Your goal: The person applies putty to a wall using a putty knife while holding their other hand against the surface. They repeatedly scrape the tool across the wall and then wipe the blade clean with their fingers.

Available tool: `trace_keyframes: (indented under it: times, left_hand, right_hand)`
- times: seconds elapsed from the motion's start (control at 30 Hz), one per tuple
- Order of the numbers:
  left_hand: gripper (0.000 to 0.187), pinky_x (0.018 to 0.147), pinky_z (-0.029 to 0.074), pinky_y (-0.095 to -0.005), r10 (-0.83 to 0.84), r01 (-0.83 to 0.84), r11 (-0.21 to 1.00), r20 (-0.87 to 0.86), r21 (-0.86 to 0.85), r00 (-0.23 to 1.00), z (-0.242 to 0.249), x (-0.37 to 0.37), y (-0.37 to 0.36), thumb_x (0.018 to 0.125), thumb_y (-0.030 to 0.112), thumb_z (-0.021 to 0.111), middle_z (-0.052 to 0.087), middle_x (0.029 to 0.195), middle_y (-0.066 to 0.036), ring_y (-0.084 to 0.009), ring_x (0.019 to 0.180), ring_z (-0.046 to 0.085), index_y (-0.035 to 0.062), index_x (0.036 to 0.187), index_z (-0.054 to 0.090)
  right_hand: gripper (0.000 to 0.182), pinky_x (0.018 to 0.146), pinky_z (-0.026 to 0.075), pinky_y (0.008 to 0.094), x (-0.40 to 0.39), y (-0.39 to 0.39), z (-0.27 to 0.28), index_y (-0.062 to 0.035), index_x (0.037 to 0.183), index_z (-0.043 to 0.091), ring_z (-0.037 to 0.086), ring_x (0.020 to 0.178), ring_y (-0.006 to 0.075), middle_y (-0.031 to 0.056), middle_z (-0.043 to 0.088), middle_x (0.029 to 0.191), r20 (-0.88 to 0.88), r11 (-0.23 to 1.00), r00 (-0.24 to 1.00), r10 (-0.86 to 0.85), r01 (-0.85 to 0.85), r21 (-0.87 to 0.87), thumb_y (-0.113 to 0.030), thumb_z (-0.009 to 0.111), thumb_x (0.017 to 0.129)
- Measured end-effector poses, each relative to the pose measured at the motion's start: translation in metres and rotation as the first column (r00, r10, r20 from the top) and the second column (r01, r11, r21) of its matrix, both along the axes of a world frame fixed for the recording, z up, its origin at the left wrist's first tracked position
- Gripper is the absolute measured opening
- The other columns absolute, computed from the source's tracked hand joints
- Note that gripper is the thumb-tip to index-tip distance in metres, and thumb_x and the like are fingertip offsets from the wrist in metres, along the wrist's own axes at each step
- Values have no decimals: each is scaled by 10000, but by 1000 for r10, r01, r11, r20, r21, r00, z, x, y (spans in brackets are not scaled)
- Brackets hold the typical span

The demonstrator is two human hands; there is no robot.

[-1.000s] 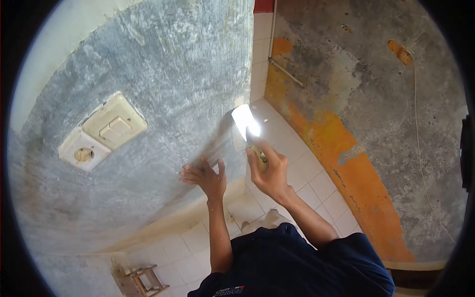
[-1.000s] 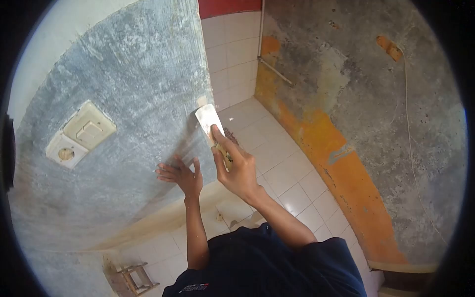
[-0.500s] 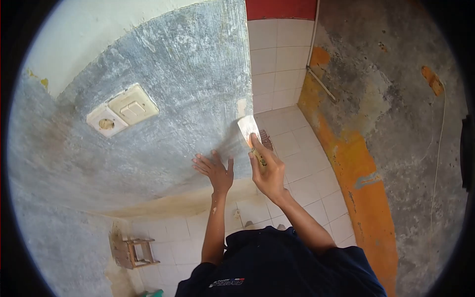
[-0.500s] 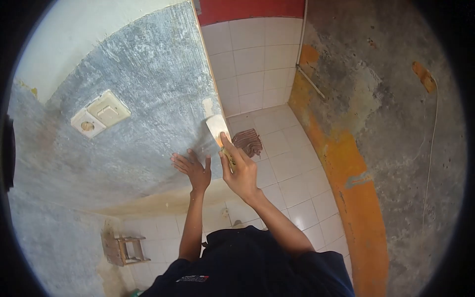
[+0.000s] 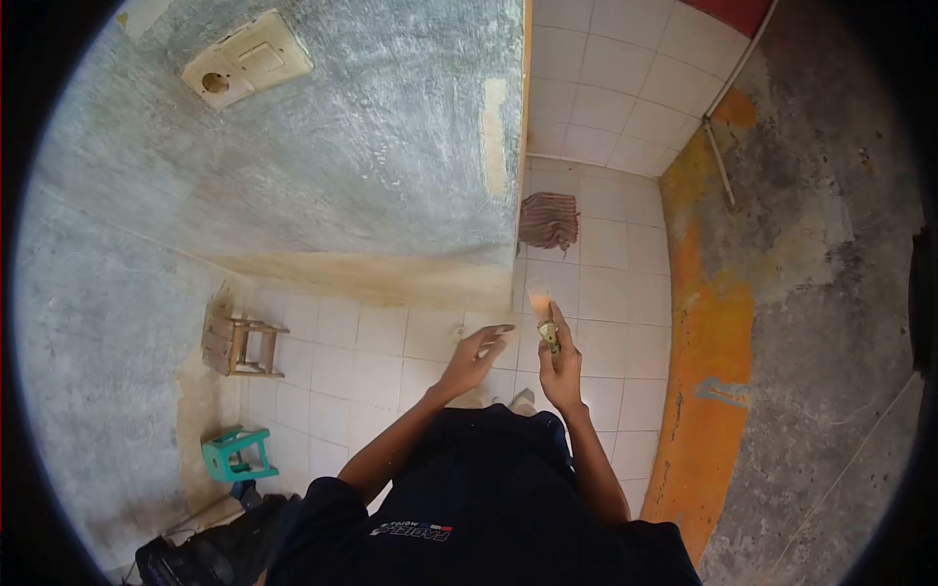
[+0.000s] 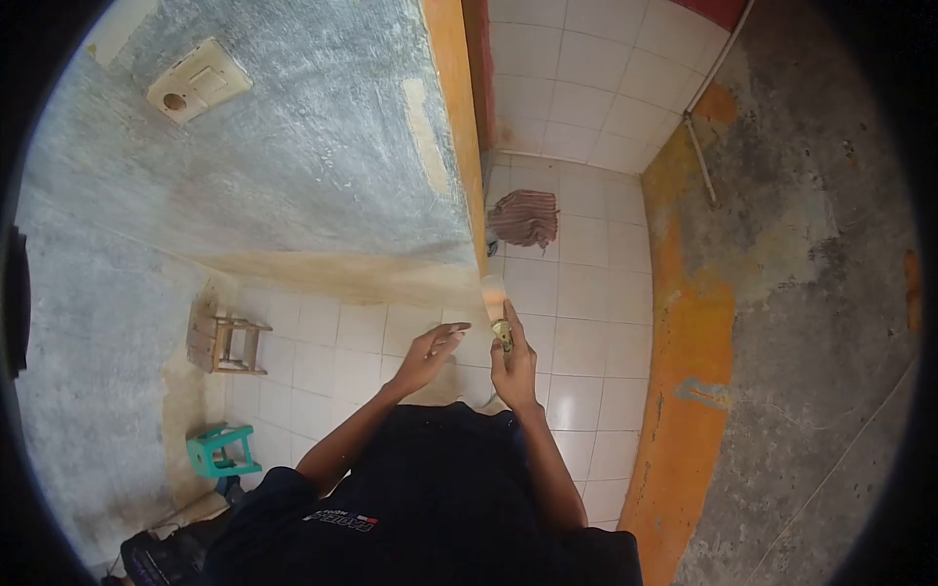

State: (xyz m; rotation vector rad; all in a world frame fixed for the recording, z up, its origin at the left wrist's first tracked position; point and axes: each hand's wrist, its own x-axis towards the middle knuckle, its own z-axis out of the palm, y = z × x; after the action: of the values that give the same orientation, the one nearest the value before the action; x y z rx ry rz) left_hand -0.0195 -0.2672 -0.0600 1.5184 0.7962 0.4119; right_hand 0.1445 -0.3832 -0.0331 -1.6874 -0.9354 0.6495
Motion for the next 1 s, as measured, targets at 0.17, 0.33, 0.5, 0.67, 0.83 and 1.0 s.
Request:
trace_keyframes:
  times: [0.17, 0.33, 0.5, 0.67, 0.83, 1.0]
  left_hand:
    - [399, 1011, 481, -332, 7, 24, 978, 150, -205, 989, 5, 32, -23, 1082, 268, 575, 694, 1207, -113, -157, 1135, 623, -27, 1351, 587]
    - [344, 982, 480, -303, 130, -90, 964, 144, -251, 981, 24, 42, -33, 1056, 219, 619, 680, 1164, -95, -143, 1102, 620, -36, 1285, 589]
    - [378, 981, 490, -310, 183, -129, 973, 298, -190, 937, 25, 47, -21, 1030, 122, 636, 678, 1183, -91, -166, 1162, 622, -28, 1361, 530]
    - [442, 765, 563, -287, 303, -287, 953, 346, -98, 888, 17, 50, 13, 1093, 167, 511, 676, 1109, -104, -144, 881, 692, -31, 1483, 451]
    - [550, 458, 442, -224, 265, -207, 955, 298, -211, 917, 73, 43, 30, 1143, 265, 390, 596, 974, -55, -49, 525, 495, 83, 1642, 248]
    - [555, 456, 403, -203, 133, -170, 979, 289, 109, 948, 84, 62, 37, 1148, 271, 369, 551, 902, -16, -17, 525, 444, 109, 1658, 221]
  right_hand:
    - [770, 751, 547, 379, 2, -2, 10, -93, 1640, 231, 691, 787, 316, 210, 710, 982, -54, 994, 994, 99, -101, -45, -33, 600, 966]
    - [871, 751, 553, 383, 0, 5, 12, -97, 1654, 175, 705, 790, 310, 194, 711, 973, 65, 992, 991, 121, -123, 29, -16, 655, 932]
    - [893, 756, 590, 460, -6, 20, 24, -90, 1639, 219, 722, 886, 453, 230, 722, 1023, 338, 992, 933, 123, -128, -7, -51, 696, 886]
    - [796, 587, 535, 328, 3, 22, 43, -36, 1607, 304, 620, 578, 171, 119, 739, 968, 277, 998, 959, 53, -63, 26, -123, 724, 937]
    - [651, 612, 511, 249, 33, 46, 61, 6, 1573, 371, 583, 676, 83, 68, 713, 983, 187, 985, 972, -140, 155, -69, -204, 657, 1027]
    - [596, 597, 495, 258, 50, 100, 85, -6, 1568, 391, 668, 792, 140, 117, 703, 1088, 71, 972, 975, -210, 200, 127, -292, 574, 1078]
